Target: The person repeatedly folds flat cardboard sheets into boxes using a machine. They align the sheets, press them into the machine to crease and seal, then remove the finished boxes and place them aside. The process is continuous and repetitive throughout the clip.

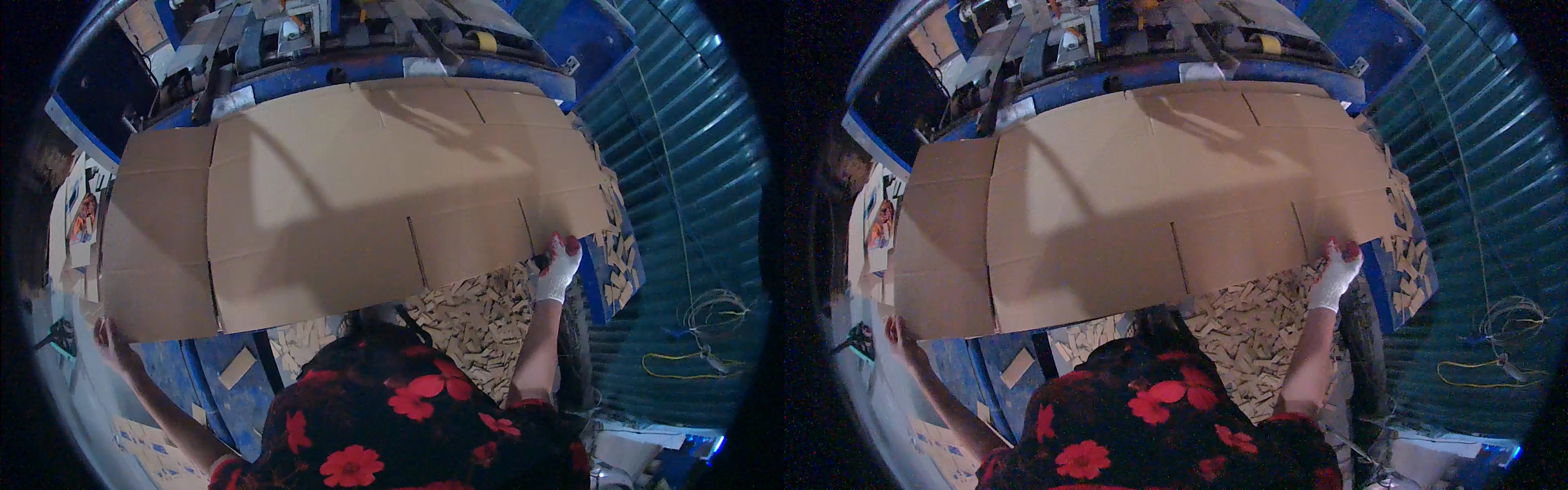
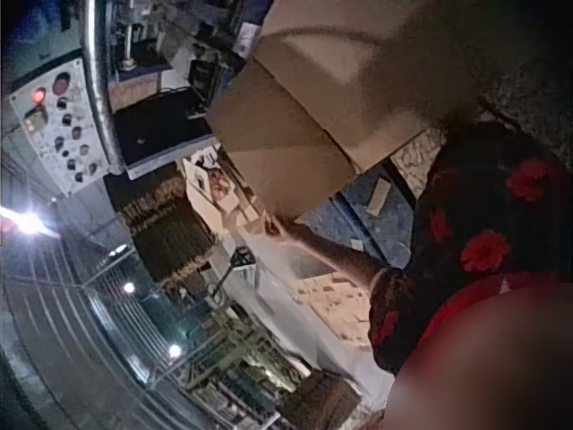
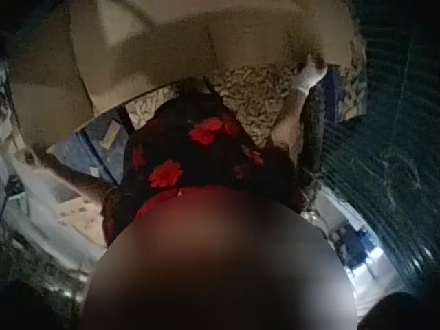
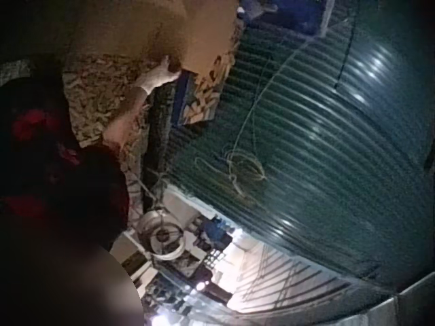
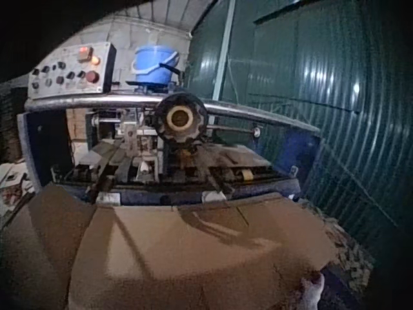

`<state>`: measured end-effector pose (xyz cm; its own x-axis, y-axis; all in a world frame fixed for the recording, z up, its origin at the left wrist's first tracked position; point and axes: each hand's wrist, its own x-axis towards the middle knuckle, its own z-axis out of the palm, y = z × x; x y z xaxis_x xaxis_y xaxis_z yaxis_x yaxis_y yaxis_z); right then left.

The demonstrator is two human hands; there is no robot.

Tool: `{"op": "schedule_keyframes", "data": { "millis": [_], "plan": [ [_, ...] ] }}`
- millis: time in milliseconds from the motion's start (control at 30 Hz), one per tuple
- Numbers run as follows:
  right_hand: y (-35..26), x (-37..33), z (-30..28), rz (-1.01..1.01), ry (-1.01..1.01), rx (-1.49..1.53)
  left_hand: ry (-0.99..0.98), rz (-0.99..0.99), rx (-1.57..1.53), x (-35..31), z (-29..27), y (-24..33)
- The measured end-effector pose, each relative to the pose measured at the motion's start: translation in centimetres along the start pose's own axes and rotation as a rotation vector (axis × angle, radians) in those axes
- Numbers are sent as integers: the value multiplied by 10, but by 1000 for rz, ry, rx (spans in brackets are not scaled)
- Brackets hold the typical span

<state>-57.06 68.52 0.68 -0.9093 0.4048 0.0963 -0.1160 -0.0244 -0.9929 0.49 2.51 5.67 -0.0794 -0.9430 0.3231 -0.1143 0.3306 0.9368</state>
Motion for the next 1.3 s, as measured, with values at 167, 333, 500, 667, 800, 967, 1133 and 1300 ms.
{"op": "schedule_keyframes", "data": {
  "millis": [167, 333, 500, 667, 800, 967, 1133, 1300],
  "plan": [
    [13, 8, 13, 103, 3, 198, 21, -481, -803, -79, 67, 13],
    [11, 9, 17, 148, -68, 205, -25, -639, -774, -111, 118, 18],
    [-11, 3, -9, 294, -116, 337, -102, -851, -807, -81, 47, 38],
    [-30, -8, -22, 114, -153, 332, -105, -731, -756, -43, -2, 36],
    [-48, -26, -8, -98, -162, 347, -203, -382, -352, -55, 13, 19],
    [-82, -60, 1, -59, -367, -195, -379, -98, 294, -95, 64, 26],
    [-53, -82, 38, -858, -858, -774, -770, 146, 575, -138, 144, 65],
    [8, -76, 73, -1411, -777, -914, -1000, 813, 924, -157, 197, 85]
  ]
}}
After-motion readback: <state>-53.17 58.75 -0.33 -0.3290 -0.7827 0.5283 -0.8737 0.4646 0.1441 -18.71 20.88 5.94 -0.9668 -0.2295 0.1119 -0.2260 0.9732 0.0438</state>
